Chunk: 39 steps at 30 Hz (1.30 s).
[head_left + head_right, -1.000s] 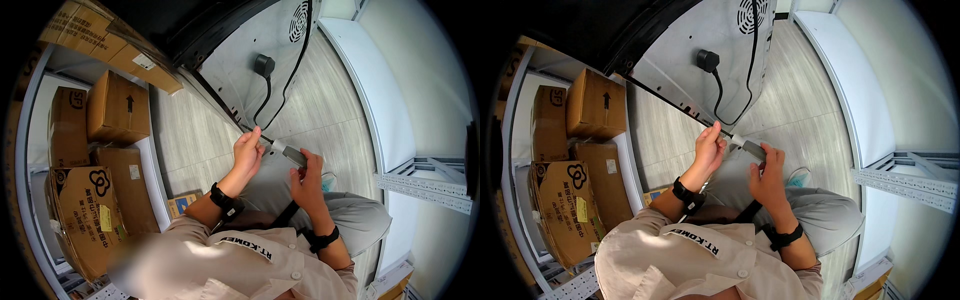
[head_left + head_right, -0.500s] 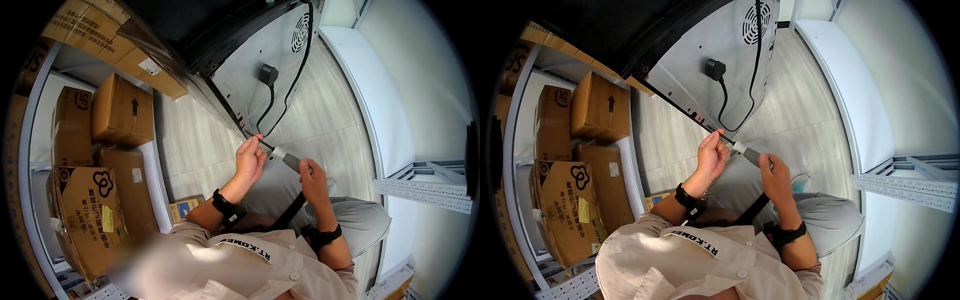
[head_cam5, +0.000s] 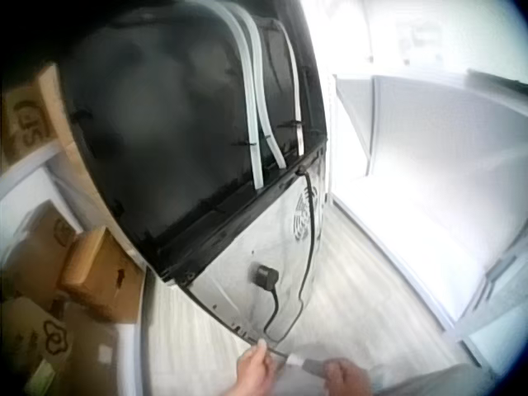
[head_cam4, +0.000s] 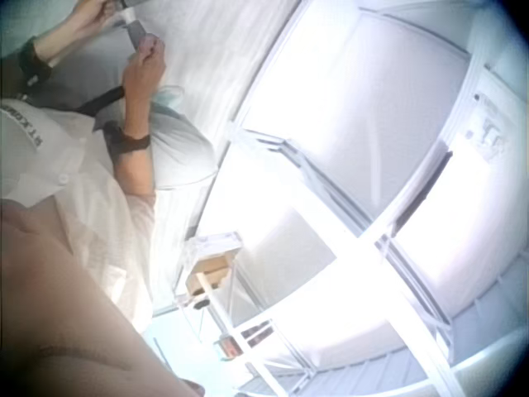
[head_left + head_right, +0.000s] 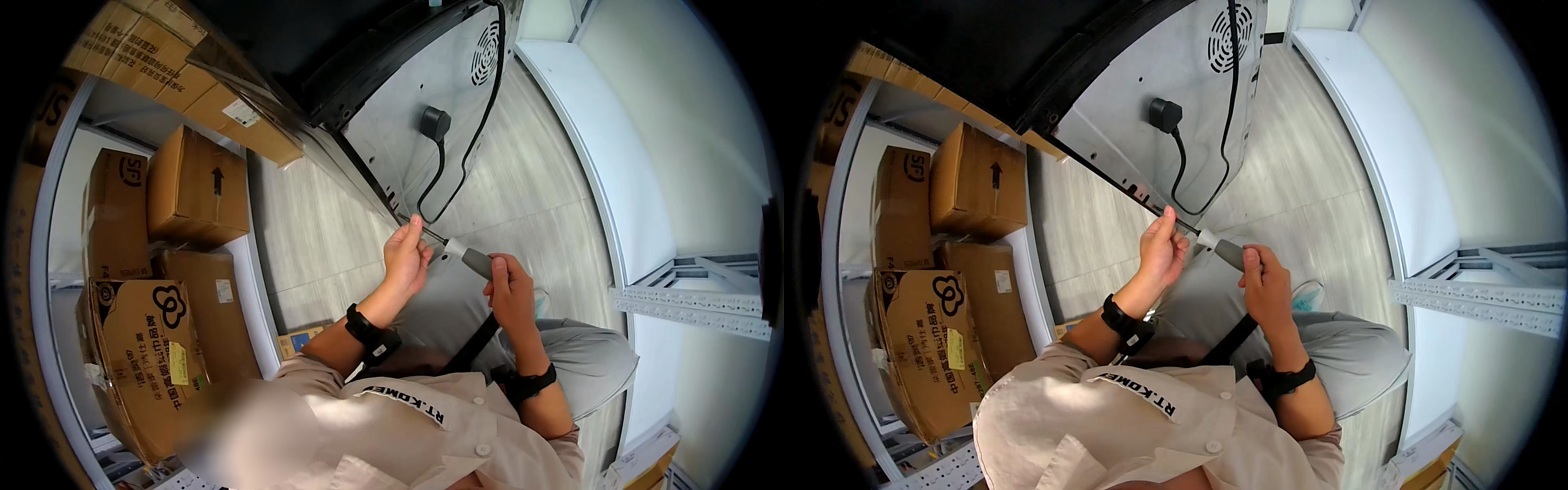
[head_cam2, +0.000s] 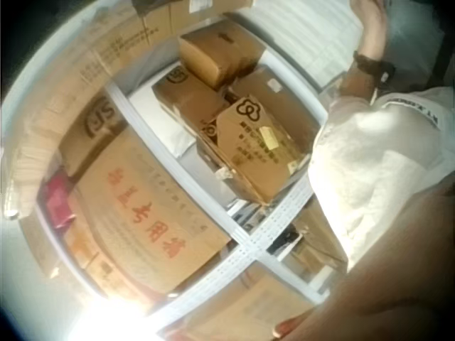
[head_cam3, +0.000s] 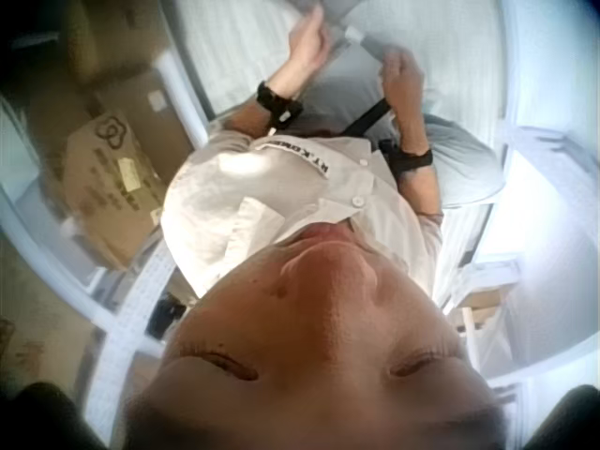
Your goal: The person uses a screwdriver to tighten screws on the back panel of a large appliance. They work methodically on multiple screw locations along the edge of the panel.
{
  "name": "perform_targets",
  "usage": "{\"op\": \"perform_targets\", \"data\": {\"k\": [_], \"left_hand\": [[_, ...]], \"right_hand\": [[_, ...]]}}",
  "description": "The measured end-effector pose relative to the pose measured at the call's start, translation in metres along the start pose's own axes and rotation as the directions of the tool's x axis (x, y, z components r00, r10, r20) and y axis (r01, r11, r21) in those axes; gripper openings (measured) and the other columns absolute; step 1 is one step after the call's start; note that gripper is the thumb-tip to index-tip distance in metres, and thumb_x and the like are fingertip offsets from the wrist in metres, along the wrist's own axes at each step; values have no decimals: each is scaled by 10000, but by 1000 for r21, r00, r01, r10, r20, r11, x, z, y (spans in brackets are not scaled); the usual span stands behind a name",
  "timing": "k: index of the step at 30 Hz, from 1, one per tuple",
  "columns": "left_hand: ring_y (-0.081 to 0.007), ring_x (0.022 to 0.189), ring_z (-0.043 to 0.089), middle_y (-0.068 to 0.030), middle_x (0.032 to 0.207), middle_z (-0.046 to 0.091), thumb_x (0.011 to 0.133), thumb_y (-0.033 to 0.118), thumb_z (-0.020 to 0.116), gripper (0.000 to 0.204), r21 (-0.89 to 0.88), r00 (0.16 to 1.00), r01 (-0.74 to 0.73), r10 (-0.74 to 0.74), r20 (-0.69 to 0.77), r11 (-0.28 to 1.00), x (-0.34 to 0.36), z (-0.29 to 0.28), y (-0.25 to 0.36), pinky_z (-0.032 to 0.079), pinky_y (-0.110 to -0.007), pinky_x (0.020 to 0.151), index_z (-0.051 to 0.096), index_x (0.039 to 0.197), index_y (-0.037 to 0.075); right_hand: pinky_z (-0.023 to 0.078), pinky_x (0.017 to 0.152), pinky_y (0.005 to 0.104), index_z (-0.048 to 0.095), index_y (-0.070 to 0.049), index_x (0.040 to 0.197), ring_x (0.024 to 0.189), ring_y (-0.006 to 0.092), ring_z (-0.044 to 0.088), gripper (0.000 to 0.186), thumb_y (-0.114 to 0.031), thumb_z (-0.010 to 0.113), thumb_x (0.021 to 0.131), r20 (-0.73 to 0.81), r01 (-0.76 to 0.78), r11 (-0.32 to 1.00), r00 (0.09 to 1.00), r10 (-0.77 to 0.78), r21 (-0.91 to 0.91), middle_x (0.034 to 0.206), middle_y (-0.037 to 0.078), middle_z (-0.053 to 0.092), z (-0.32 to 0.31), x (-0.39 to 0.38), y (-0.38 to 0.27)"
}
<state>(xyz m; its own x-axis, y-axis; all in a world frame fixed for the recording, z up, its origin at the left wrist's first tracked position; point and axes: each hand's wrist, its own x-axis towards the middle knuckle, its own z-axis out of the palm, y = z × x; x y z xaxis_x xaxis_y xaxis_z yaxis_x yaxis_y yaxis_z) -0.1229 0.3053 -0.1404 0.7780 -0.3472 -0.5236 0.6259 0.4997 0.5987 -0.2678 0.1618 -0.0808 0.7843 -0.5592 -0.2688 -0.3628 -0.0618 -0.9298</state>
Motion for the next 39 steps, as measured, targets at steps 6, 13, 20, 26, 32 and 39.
{"op": "perform_targets", "data": {"k": [6,13,20,26,32,39], "left_hand": [[-67,552,286,61,627,322,1038,283,549,283,95,991,-86,76,106,992,-16,-3,-1,306,-235,518,610,1098,13],[-73,515,297,49,591,353,993,280,636,251,29,994,-104,104,-13,994,-1,3,-7,314,-248,495,587,896,54],[-76,517,294,57,593,340,979,319,655,295,-39,998,-47,46,-33,998,-2,8,-4,328,-246,506,559,856,69],[-72,548,287,58,618,302,1019,335,581,311,-26,995,-81,83,59,996,-24,14,-6,308,-241,510,591,954,31],[-72,524,319,50,596,383,990,272,642,253,32,994,-109,109,-6,994,-11,6,-10,347,-255,517,603,907,36],[-76,519,336,47,595,395,966,302,678,288,19,992,-111,112,-64,994,-1,7,-13,354,-243,516,590,835,61]], "right_hand": [[450,566,286,623,22,1108,575,115,555,388,-349,553,1019,209,-268,960,946,247,78,658,37,603,-8,3,-4],[477,690,306,583,-19,1188,865,192,600,366,-71,698,844,-26,478,850,868,-495,-221,985,108,593,2,-2,-15],[472,602,296,575,-12,1205,694,165,603,293,-140,624,946,0,269,957,963,-271,-111,848,100,631,1,-2,-8],[431,534,270,563,25,1211,582,123,562,388,-314,503,1031,293,-335,905,921,256,262,768,63,635,-7,5,-8],[442,617,275,534,17,1225,685,158,566,365,-208,623,951,-14,350,920,934,-358,-179,988,119,587,2,4,-1],[464,585,294,549,9,1191,634,181,562,306,-129,636,932,24,363,918,931,-364,-161,827,95,588,-1,1,-3]]}}
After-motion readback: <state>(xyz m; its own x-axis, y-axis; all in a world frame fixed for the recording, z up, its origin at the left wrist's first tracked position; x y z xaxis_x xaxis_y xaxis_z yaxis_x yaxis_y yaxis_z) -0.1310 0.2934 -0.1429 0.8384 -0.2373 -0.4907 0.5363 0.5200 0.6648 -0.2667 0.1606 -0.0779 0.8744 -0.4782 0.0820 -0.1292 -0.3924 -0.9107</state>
